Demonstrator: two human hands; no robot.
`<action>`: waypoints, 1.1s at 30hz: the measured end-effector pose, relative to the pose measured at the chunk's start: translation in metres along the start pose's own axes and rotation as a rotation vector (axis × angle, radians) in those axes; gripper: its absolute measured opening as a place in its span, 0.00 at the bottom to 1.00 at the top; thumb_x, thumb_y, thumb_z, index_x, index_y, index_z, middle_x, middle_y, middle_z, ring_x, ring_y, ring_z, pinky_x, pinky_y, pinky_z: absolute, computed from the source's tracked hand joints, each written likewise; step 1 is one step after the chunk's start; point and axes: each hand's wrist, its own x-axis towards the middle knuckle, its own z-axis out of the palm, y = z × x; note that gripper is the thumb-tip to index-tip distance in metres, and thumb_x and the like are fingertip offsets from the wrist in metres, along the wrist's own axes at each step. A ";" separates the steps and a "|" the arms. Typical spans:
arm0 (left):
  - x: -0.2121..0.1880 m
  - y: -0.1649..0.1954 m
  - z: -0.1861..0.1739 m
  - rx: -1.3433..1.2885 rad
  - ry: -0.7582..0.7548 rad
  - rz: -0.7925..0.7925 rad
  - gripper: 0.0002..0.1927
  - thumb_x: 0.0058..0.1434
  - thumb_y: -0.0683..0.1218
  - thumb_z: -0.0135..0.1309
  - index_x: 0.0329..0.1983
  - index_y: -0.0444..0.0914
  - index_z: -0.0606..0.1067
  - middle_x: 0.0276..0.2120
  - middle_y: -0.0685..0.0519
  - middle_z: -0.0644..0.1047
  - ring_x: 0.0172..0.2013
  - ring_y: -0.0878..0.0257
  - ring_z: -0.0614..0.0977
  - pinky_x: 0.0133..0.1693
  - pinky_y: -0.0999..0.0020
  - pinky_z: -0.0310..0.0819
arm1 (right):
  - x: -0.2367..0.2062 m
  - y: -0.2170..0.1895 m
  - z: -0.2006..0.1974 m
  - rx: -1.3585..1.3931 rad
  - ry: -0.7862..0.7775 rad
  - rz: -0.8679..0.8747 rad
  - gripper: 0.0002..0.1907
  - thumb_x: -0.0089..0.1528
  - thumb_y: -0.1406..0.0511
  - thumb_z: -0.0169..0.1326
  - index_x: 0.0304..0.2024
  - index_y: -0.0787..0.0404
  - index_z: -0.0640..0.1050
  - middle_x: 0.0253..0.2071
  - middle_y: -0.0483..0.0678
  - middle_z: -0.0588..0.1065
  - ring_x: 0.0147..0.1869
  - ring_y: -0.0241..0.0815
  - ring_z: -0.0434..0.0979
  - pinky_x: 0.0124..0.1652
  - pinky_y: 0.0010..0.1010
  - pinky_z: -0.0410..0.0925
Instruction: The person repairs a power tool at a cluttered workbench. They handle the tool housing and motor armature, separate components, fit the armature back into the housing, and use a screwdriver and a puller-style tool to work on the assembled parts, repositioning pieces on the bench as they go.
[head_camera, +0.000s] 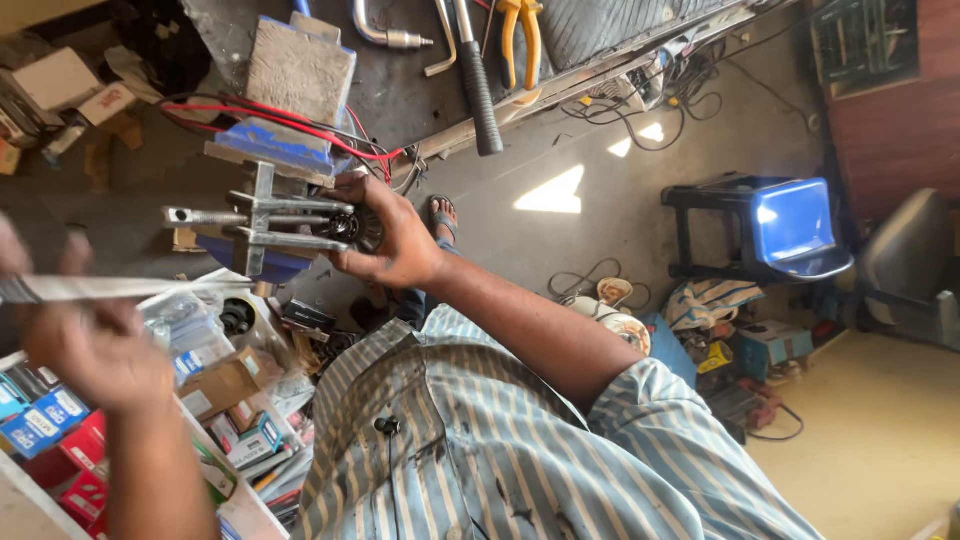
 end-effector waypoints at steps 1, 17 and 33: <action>-0.004 0.012 0.002 0.109 -0.147 0.057 0.20 0.72 0.59 0.47 0.51 0.38 0.74 0.56 0.44 0.82 0.22 0.70 0.67 0.27 0.78 0.60 | 0.001 0.000 -0.001 -0.033 -0.001 -0.016 0.32 0.54 0.65 0.68 0.58 0.67 0.71 0.58 0.54 0.72 0.63 0.46 0.75 0.64 0.35 0.69; -0.008 0.094 0.139 0.368 -0.273 0.075 0.16 0.81 0.42 0.57 0.61 0.31 0.64 0.50 0.39 0.79 0.51 0.51 0.85 0.52 0.70 0.81 | 0.002 0.006 -0.007 -0.051 0.014 -0.037 0.36 0.51 0.62 0.71 0.56 0.68 0.70 0.60 0.57 0.70 0.65 0.52 0.74 0.64 0.38 0.68; -0.008 0.093 0.153 0.421 -0.180 0.233 0.23 0.74 0.36 0.65 0.56 0.30 0.61 0.43 0.40 0.77 0.47 0.55 0.86 0.52 0.64 0.82 | 0.009 -0.009 -0.014 -0.081 -0.010 -0.054 0.38 0.51 0.61 0.70 0.59 0.68 0.69 0.61 0.58 0.69 0.68 0.55 0.72 0.67 0.40 0.66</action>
